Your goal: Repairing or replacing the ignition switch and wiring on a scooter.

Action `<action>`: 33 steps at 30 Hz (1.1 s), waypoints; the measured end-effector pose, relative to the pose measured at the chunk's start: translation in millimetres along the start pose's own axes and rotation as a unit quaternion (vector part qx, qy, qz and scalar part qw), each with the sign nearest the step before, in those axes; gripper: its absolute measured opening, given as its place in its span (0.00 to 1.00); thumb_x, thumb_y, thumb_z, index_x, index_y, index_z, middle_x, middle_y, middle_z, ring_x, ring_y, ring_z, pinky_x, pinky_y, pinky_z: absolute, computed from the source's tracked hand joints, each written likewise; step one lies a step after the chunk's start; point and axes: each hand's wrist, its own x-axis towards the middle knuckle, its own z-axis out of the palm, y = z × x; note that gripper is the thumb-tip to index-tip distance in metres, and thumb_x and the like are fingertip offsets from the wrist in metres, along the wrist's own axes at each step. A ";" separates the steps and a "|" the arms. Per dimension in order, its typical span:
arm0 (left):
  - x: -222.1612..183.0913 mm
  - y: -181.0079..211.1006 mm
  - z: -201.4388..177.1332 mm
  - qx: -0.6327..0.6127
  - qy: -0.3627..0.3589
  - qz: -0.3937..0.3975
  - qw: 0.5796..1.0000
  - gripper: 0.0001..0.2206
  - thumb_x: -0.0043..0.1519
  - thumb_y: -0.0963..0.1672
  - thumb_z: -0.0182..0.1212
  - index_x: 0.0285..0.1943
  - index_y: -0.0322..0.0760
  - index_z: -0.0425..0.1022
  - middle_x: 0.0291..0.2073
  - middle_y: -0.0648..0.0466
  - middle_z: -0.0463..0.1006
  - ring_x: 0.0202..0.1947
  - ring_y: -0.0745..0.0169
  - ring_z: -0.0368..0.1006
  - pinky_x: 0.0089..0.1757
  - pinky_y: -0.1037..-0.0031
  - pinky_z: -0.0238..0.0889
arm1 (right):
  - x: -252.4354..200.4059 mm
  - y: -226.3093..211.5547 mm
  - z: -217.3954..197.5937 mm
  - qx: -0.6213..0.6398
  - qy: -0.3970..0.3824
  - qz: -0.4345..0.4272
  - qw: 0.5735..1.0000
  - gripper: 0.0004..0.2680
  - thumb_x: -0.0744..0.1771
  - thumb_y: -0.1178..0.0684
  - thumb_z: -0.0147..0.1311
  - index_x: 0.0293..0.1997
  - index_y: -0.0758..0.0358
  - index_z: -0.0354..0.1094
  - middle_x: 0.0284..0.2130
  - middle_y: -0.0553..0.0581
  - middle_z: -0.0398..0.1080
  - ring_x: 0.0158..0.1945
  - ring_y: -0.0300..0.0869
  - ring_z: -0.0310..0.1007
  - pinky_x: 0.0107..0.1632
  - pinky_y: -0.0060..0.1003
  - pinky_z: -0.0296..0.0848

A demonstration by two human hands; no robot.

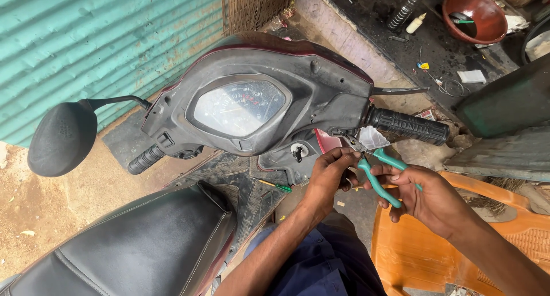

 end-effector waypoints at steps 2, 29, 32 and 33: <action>0.5 0.0 -0.2 0.015 -0.008 0.003 1.000 0.09 0.65 0.45 0.59 0.46 0.33 0.76 0.32 0.57 0.77 0.24 0.72 0.71 0.27 0.79 0.58 | 2.0 6.1 -4.5 0.013 -0.011 -0.010 1.000 0.18 0.63 0.52 0.40 0.55 0.70 0.66 0.43 0.69 0.76 0.31 0.42 0.71 0.25 0.38 0.73; 17.3 -0.2 -13.4 -0.042 0.072 0.023 0.996 0.08 0.62 0.43 0.58 0.43 0.32 0.79 0.31 0.54 0.81 0.21 0.70 0.67 0.27 0.78 0.59 | -7.1 12.6 10.9 0.091 -0.070 -0.011 0.993 0.21 0.62 0.56 0.41 0.61 0.76 0.62 0.57 0.78 0.72 0.55 0.63 0.77 0.52 0.60 0.77; 18.0 -3.7 -14.0 -0.051 0.058 0.023 0.997 0.08 0.62 0.43 0.57 0.42 0.33 0.79 0.32 0.53 0.81 0.21 0.71 0.67 0.27 0.78 0.60 | -8.1 11.9 8.9 0.105 -0.096 -0.023 0.989 0.20 0.62 0.58 0.40 0.58 0.80 0.62 0.57 0.82 0.71 0.59 0.63 0.75 0.58 0.59 0.76; 18.0 -3.7 -13.5 -0.051 0.058 0.024 0.997 0.08 0.62 0.43 0.57 0.42 0.33 0.79 0.32 0.53 0.81 0.21 0.71 0.67 0.27 0.78 0.60 | -8.8 11.8 8.0 0.104 -0.097 -0.023 0.990 0.20 0.62 0.58 0.40 0.58 0.80 0.62 0.57 0.82 0.71 0.59 0.63 0.75 0.58 0.59 0.76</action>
